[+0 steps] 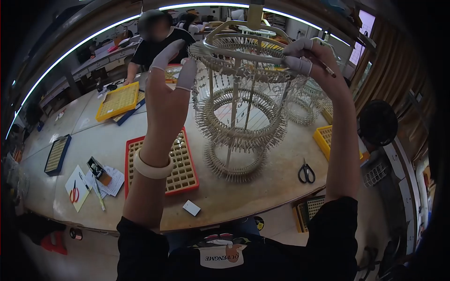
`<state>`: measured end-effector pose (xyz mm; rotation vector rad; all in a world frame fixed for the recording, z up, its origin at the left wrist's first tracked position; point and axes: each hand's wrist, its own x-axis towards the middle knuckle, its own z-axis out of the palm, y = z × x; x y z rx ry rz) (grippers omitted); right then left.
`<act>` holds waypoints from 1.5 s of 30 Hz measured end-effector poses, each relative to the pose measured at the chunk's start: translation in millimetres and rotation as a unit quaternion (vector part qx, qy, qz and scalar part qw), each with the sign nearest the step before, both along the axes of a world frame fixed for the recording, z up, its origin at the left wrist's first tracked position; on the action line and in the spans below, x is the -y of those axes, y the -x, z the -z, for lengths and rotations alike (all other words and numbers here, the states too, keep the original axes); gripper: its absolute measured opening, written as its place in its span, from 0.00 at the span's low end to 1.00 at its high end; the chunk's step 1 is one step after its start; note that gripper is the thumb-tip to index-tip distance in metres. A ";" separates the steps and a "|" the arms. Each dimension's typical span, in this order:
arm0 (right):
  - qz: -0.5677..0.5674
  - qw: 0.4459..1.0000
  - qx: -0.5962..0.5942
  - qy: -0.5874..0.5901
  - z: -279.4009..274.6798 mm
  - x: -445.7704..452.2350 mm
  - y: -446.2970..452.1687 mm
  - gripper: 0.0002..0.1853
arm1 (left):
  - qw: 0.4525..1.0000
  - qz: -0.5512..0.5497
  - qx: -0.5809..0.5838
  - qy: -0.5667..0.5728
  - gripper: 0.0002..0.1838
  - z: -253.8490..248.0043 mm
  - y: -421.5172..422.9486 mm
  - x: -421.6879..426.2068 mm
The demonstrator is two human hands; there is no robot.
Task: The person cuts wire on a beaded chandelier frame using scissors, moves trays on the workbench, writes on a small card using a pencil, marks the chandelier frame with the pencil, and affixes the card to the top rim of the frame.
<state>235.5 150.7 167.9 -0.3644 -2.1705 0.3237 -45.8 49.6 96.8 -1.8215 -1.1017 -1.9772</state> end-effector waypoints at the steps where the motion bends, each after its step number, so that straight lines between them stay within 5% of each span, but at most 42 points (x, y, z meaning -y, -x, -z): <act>1: -0.004 1.000 -0.012 0.006 0.7 -0.4 0.1 0.13 | 0.999 -0.034 -0.016 0.017 0.23 0.9 -2.3 2.5; 27: 0.065 0.997 -0.016 -0.029 5.5 13.0 2.0 0.12 | 0.986 -0.064 -0.122 -0.094 0.32 -4.6 -31.8 -11.4; 33: 0.099 0.993 -0.006 -0.058 5.0 21.2 2.8 0.11 | 0.990 0.002 -0.109 -0.086 0.35 -8.1 -44.0 -9.1; 42: 0.058 0.995 -0.071 -0.033 8.3 33.7 9.4 0.11 | 0.980 -0.072 -0.144 -0.114 0.35 -15.0 -48.5 -10.4; 45: 0.149 0.987 -0.034 -0.043 7.0 42.8 13.6 0.10 | 0.977 -0.064 -0.155 -0.134 0.34 -14.9 -49.1 -11.0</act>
